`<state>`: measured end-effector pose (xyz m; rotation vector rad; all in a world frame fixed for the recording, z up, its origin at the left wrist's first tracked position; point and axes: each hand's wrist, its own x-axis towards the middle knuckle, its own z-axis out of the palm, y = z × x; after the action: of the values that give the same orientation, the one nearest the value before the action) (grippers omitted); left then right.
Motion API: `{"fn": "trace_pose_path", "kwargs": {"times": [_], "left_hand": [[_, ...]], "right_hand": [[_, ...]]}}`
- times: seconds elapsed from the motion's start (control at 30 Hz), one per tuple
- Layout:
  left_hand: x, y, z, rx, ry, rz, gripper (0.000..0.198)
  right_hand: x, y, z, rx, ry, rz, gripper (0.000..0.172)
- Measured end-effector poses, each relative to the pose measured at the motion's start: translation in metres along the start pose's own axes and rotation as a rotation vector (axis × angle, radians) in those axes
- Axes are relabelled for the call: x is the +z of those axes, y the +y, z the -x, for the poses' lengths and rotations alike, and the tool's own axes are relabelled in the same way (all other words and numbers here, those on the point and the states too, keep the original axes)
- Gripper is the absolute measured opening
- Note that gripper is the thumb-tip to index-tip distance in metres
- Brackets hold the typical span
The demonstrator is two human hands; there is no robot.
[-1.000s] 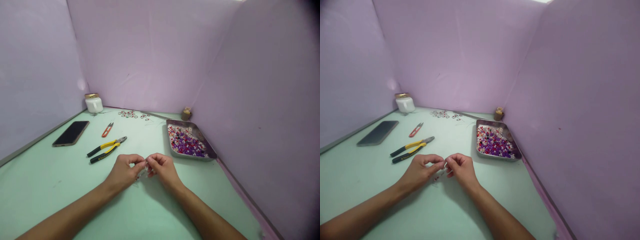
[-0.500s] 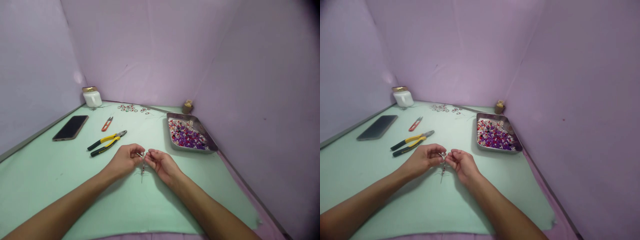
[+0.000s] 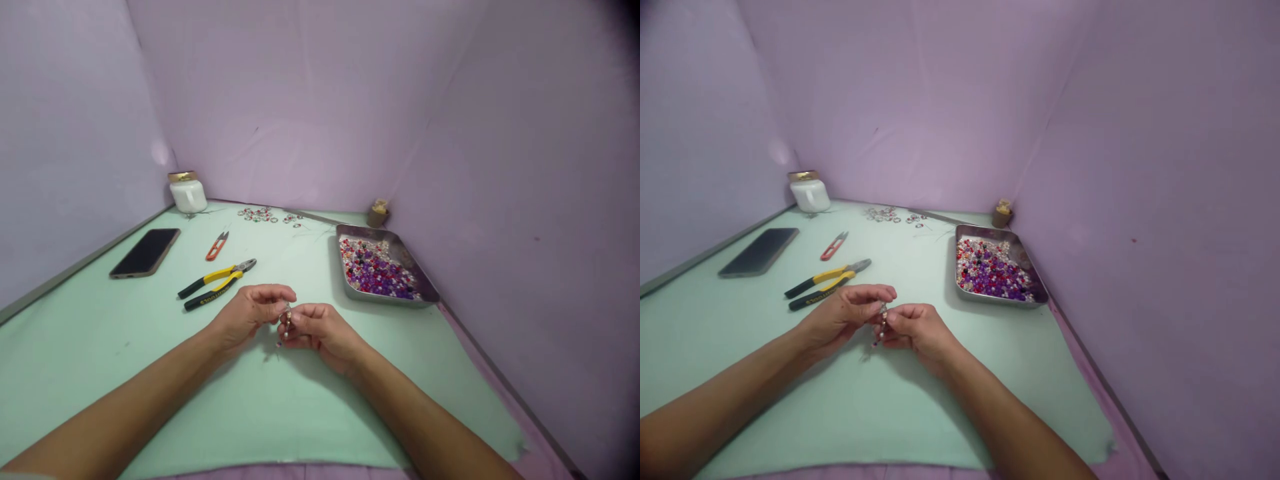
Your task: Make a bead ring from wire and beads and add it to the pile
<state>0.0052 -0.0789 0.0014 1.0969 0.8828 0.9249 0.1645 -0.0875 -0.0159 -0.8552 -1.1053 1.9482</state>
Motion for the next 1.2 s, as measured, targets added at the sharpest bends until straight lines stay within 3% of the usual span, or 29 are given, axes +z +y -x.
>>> {"fn": "trace_pose_path", "kwargs": {"times": [0.2, 0.43, 0.77, 0.93, 1.2], "left_hand": [[0.002, -0.003, -0.002, 0.005, 0.045, -0.103, 0.02], [0.006, 0.002, 0.005, 0.051, 0.174, -0.295, 0.011], [0.012, 0.005, 0.006, 0.034, 0.238, -0.332, 0.007], [0.016, 0.012, 0.012, 0.073, 0.25, -0.406, 0.006], [0.02, 0.012, 0.017, 0.12, 0.233, -0.628, 0.011]], "right_hand": [[0.001, 0.0, 0.0, -0.141, 0.066, 0.087, 0.019], [0.004, -0.007, 0.003, -0.37, 0.372, 0.477, 0.009], [0.004, 0.0, 0.003, -0.466, 0.389, 0.611, 0.007], [0.009, -0.007, 0.009, -0.588, 0.396, 0.734, 0.005], [0.011, -0.006, 0.01, -0.53, 0.382, 0.712, 0.01]]}}
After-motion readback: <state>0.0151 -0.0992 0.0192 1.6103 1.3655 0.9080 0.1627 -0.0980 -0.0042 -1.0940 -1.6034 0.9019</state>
